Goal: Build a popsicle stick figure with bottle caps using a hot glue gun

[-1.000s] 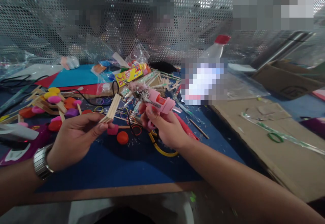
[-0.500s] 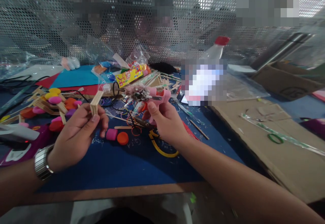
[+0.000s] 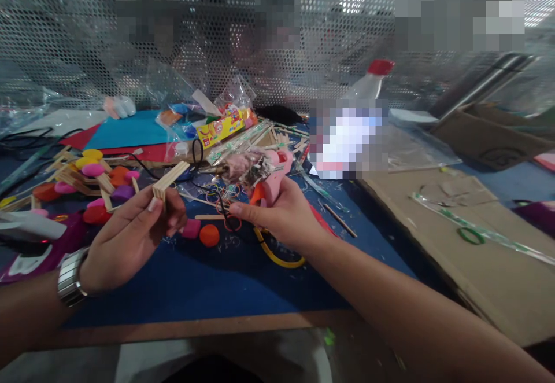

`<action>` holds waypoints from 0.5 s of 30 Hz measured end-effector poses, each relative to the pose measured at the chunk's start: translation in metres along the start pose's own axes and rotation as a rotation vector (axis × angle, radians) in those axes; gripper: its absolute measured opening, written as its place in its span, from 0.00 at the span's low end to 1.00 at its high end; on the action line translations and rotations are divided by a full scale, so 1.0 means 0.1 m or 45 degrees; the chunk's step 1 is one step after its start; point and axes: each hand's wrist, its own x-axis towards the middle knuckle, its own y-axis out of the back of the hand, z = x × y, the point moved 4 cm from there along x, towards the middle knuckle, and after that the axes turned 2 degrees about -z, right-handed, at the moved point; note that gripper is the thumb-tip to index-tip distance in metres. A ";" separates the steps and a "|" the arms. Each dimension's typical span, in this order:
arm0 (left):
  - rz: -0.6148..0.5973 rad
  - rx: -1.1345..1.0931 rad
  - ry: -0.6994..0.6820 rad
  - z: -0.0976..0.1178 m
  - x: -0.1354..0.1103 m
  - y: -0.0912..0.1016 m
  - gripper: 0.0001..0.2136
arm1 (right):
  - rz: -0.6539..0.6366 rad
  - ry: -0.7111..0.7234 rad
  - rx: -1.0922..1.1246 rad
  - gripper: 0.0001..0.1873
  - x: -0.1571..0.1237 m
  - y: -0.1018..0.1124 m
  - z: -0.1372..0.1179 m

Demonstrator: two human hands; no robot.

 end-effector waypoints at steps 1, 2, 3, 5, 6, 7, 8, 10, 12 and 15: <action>-0.031 -0.004 0.000 0.01 0.00 -0.01 0.13 | -0.053 -0.034 0.032 0.29 -0.01 -0.03 -0.01; -0.063 -0.004 -0.001 0.02 -0.01 -0.02 0.13 | -0.120 -0.072 0.067 0.28 -0.02 -0.06 -0.03; -0.091 0.001 -0.001 0.03 -0.01 -0.03 0.14 | -0.190 -0.107 0.100 0.27 -0.03 -0.09 -0.04; -0.143 0.025 0.005 0.04 -0.02 -0.05 0.15 | -0.306 -0.157 0.154 0.24 -0.05 -0.14 -0.06; -0.167 0.036 0.013 0.05 -0.03 -0.06 0.15 | -0.342 -0.170 0.172 0.23 -0.05 -0.16 -0.06; -0.191 0.042 0.026 0.05 -0.03 -0.07 0.15 | -0.364 -0.176 0.187 0.23 -0.05 -0.16 -0.06; -0.217 0.044 0.041 0.06 -0.04 -0.08 0.16 | -0.382 -0.180 0.195 0.23 -0.05 -0.17 -0.05; -0.261 0.045 0.065 0.07 -0.06 -0.11 0.16 | -0.406 -0.177 0.216 0.23 -0.05 -0.17 -0.04; -0.292 0.054 0.083 0.08 -0.07 -0.12 0.16 | -0.427 -0.182 0.237 0.21 -0.05 -0.17 -0.02; -0.329 0.077 0.093 0.08 -0.08 -0.13 0.15 | -0.489 -0.215 0.259 0.20 -0.06 -0.19 -0.01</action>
